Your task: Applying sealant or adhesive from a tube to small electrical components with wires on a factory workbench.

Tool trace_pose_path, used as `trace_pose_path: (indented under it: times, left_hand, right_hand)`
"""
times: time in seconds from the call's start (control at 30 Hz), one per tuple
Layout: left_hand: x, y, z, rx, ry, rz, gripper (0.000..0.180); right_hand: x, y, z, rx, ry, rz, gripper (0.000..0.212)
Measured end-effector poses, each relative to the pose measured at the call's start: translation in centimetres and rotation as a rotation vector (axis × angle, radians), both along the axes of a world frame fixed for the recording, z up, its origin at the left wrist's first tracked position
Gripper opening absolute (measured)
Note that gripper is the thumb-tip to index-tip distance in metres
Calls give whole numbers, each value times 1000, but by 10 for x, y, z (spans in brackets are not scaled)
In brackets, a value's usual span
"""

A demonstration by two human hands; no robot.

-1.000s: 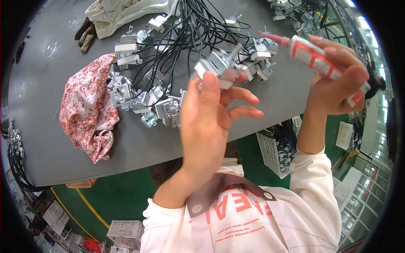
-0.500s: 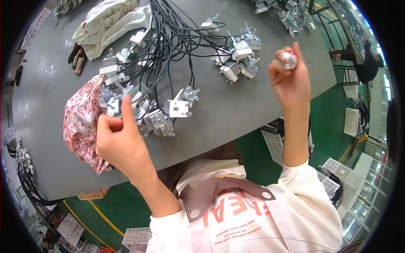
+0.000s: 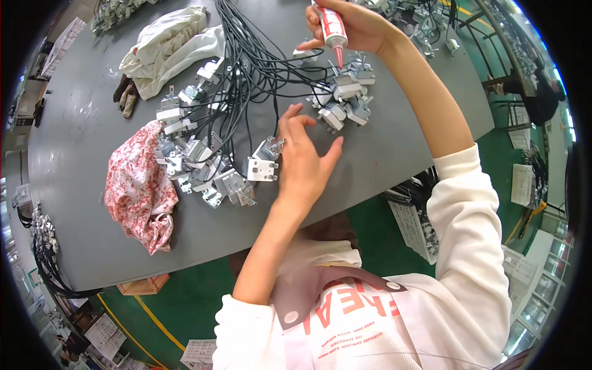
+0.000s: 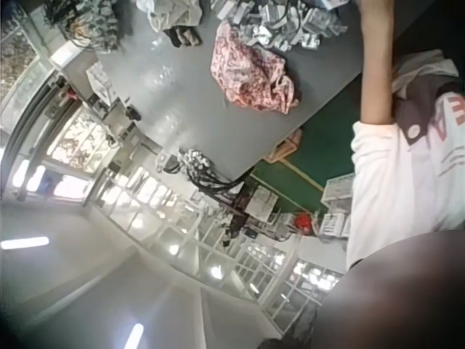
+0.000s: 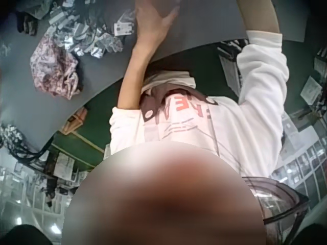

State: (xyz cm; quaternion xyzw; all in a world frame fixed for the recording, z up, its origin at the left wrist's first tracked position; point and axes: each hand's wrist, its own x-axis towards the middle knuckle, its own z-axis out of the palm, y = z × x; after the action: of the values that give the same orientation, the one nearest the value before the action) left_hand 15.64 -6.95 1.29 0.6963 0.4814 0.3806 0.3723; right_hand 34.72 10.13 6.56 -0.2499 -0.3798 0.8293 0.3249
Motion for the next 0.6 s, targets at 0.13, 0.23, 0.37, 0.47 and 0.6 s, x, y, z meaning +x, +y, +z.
trace_pose_path:
  times: [0.13,0.23,0.37,0.47,0.6]
  left_hand:
    - [-28,3,-9,111,74,-91,47]
    - [-51,9,-7,117,124,-112,48]
    - [-82,7,2,-6,176,-264,54]
    - [-96,2,10,-26,164,-359,52]
    - [-91,-24,-5,22,46,-244,53]
  right_hand:
    - [-8,0,-17,-253,38,131,50]
    - [-9,-28,-11,-284,-23,130,48]
    - [-17,-83,-25,-369,30,-70,43]
    - [-28,-115,-24,-413,177,-163,41]
    - [-37,-131,-21,-351,163,-375,39]
